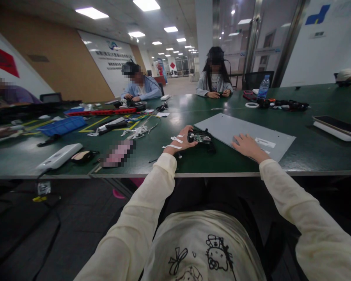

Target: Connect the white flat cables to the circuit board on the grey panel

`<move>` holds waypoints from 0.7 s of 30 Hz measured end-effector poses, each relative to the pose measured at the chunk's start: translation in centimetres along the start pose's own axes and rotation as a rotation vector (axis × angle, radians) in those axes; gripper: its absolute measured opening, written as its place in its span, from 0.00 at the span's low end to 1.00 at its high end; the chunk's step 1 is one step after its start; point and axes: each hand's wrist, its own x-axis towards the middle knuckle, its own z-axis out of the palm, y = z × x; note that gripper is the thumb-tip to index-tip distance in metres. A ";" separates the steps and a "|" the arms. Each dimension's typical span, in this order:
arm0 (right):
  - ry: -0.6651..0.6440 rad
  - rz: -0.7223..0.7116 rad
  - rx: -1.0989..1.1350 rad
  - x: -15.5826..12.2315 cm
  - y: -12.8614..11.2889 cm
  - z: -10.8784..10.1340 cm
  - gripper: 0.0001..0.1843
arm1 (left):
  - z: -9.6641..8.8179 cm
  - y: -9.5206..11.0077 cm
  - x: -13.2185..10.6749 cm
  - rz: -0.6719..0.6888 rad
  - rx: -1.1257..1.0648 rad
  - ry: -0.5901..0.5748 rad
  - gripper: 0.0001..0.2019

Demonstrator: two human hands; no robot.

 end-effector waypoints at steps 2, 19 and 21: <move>0.057 -0.098 -0.027 0.2 -0.1 0.2 0.34 | 0.5 -0.3 0.3 0.020 0.004 0.011 0.38; 0.080 -0.329 0.112 -1.5 -2.8 -0.1 0.35 | 1.0 1.2 0.6 0.047 -0.004 -0.093 0.43; 0.067 -0.358 0.164 -1.8 -3.5 -0.3 0.35 | 0.8 1.6 0.4 0.055 0.011 -0.132 0.43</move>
